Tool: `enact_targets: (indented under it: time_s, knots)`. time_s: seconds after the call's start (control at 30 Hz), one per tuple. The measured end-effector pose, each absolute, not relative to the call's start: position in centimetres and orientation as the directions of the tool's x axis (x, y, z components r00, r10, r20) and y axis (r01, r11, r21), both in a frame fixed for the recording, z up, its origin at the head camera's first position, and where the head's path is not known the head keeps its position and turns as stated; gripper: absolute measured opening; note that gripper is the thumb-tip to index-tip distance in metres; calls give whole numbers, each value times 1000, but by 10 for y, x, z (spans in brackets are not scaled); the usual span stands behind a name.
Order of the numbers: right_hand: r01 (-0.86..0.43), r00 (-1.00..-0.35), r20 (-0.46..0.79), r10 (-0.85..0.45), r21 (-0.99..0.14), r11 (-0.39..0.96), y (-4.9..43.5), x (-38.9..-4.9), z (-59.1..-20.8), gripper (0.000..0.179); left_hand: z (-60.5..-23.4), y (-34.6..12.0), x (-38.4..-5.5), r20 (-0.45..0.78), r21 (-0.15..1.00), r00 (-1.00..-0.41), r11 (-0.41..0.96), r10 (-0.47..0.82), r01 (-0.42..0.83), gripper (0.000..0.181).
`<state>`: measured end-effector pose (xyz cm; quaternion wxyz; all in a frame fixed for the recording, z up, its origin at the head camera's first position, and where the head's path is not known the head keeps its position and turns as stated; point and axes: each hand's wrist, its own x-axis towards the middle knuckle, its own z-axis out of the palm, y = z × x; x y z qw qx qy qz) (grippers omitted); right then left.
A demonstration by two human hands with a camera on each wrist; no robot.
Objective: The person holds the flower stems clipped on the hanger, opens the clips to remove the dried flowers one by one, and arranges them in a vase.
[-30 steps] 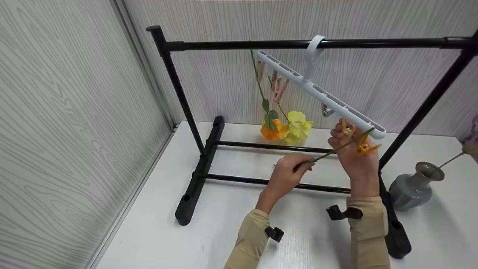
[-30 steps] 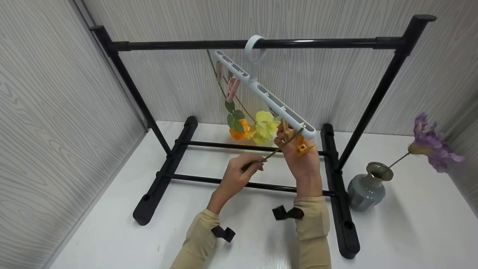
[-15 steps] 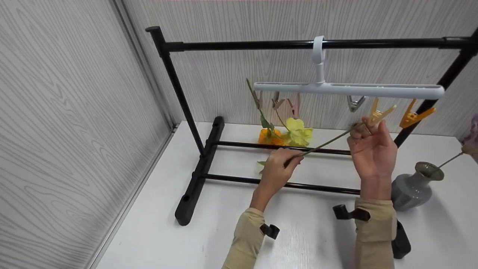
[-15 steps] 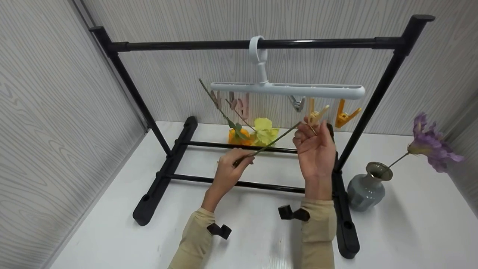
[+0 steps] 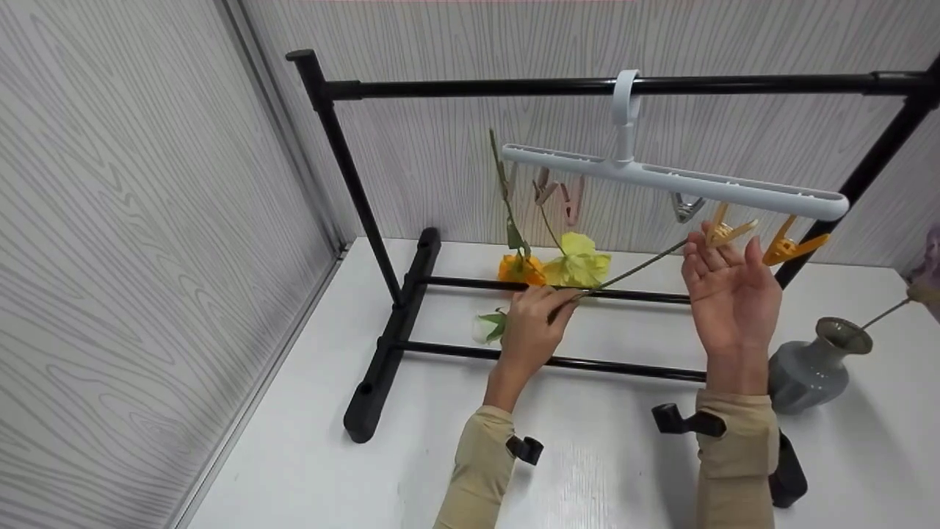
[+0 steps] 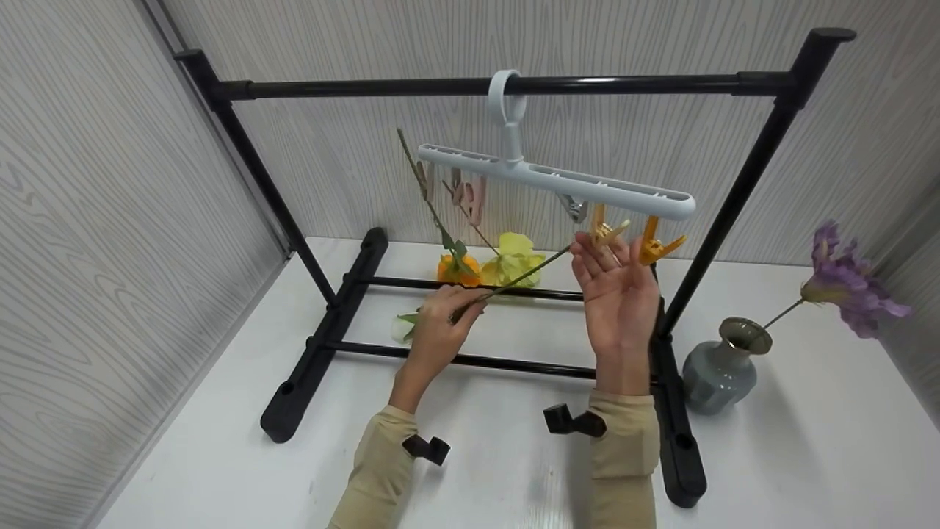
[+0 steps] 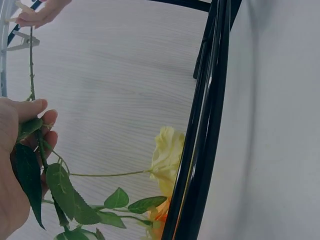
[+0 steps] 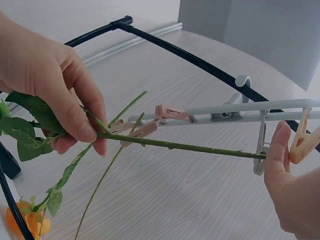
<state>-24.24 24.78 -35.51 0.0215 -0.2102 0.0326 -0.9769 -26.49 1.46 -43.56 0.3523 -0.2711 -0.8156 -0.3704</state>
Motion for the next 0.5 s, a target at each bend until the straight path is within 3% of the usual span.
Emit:
enact_targets:
  time_s: [0.2, 0.3, 0.4, 0.5]
  knots:
    - [32, -940, 341, -15, 44, -999, 249, -243, -355, 50, -437, 13, -266, 782, 358, -596, 651, 183, 669, 17]
    - [21, -946, 325, -10, 31, -999, 245, -243, -356, 47, -438, 13, -267, 780, 327, -596, 689, 190, 647, 16]
    - [-76, -948, 317, 30, -133, -988, 239, -244, -356, 38, -438, 12, -267, 774, 304, -602, 719, 195, 625, 15]
    - [-297, -922, 368, 121, -470, -831, 230, -245, -356, 26, -437, 12, -267, 774, 282, -600, 738, 202, 613, 15]
